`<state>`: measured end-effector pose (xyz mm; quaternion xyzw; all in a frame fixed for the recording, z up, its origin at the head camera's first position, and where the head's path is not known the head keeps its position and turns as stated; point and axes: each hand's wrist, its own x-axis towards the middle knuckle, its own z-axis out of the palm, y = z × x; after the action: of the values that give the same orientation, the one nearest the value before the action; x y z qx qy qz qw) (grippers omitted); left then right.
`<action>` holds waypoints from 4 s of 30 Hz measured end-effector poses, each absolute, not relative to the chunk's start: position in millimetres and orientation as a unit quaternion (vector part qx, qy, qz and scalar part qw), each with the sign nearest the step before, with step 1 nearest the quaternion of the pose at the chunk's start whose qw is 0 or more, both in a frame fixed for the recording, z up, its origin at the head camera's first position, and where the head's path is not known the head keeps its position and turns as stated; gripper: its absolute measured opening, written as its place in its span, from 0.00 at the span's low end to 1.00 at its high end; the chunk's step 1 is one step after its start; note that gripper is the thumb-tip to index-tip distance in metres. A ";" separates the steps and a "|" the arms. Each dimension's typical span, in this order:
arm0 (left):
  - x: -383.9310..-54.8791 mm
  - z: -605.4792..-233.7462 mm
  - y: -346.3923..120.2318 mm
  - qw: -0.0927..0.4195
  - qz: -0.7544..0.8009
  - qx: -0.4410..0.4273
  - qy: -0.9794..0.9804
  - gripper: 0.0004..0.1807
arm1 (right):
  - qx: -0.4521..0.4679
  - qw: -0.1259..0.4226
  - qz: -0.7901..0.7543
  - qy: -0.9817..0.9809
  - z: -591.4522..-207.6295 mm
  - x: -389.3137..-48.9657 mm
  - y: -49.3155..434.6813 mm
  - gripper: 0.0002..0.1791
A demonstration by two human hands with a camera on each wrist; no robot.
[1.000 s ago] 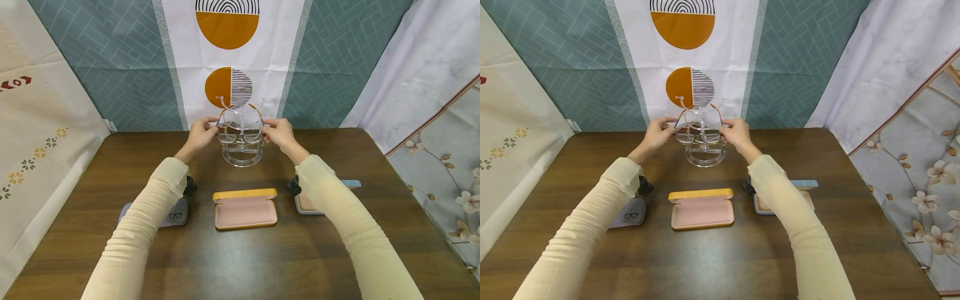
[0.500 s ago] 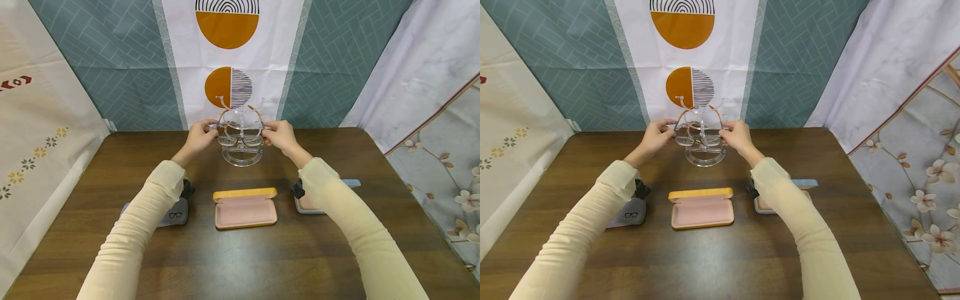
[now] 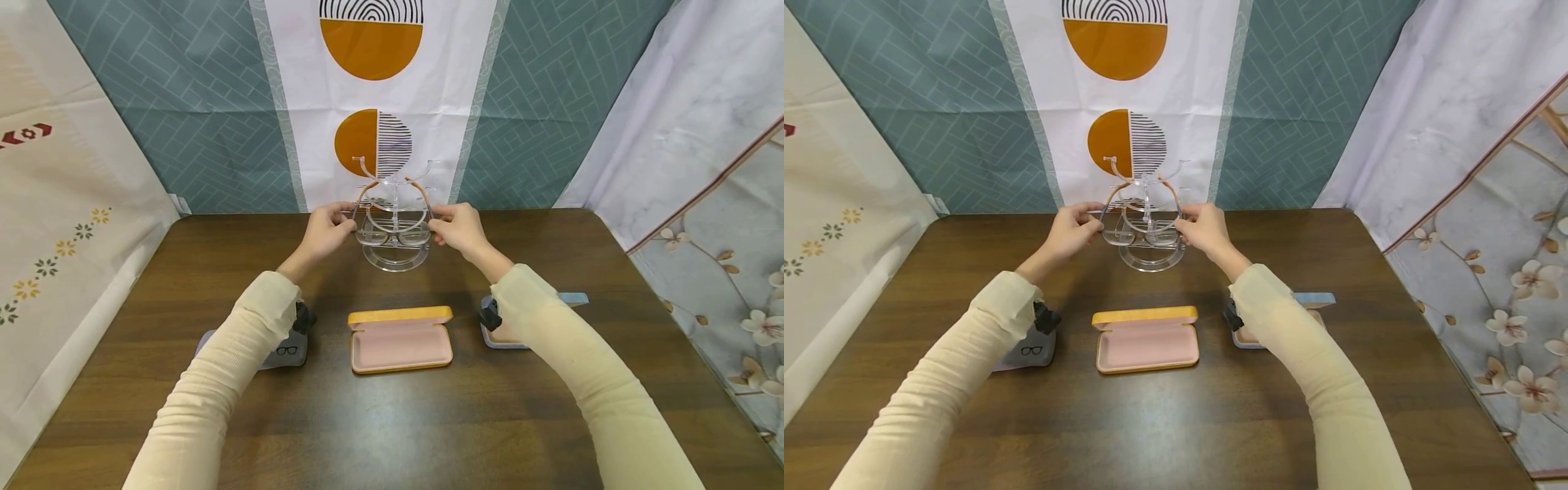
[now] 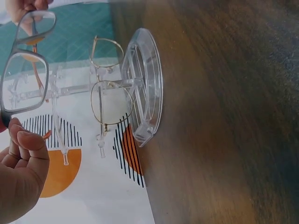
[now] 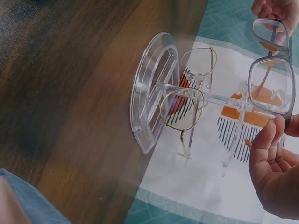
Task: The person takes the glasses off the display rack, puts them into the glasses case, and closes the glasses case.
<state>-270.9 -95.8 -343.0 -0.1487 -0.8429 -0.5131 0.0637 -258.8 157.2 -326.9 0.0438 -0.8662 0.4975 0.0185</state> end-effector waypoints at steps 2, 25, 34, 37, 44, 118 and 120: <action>-268.7 -343.7 -95.7 0.065 -0.511 -0.147 -0.844 0.22 | 0.048 0.016 0.497 -0.866 -327.7 -257.6 157.7 0.22; -245.9 -351.3 -92.7 0.083 -0.509 -0.164 -0.841 0.23 | 0.069 0.012 0.479 -0.875 -331.8 -235.2 162.8 0.23; -234.8 -351.0 -93.0 0.077 -0.535 -0.158 -0.827 0.23 | 0.066 0.008 0.476 -0.877 -330.4 -226.0 162.6 0.23; -232.2 -350.7 -93.6 0.078 -0.541 -0.158 -0.822 0.22 | 0.064 0.007 0.481 -0.875 -329.6 -222.0 161.6 0.24; -226.4 -348.7 -95.7 0.066 -0.551 -0.158 -0.817 0.23 | 0.062 0.007 0.482 -0.874 -328.4 -214.0 160.6 0.24; -163.1 -319.8 -93.4 0.047 -0.591 -0.173 -0.786 0.22 | 0.173 -0.009 0.463 -0.869 -322.1 -177.7 168.4 0.22; -163.2 -320.2 -93.6 0.047 -0.592 -0.173 -0.786 0.22 | 0.173 -0.012 0.462 -0.870 -321.6 -177.1 168.1 0.22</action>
<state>-163.2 -93.6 -320.2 -0.1732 -0.7859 -0.5917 0.0475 -177.1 168.1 -321.6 0.1732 -0.8697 0.4621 -0.0121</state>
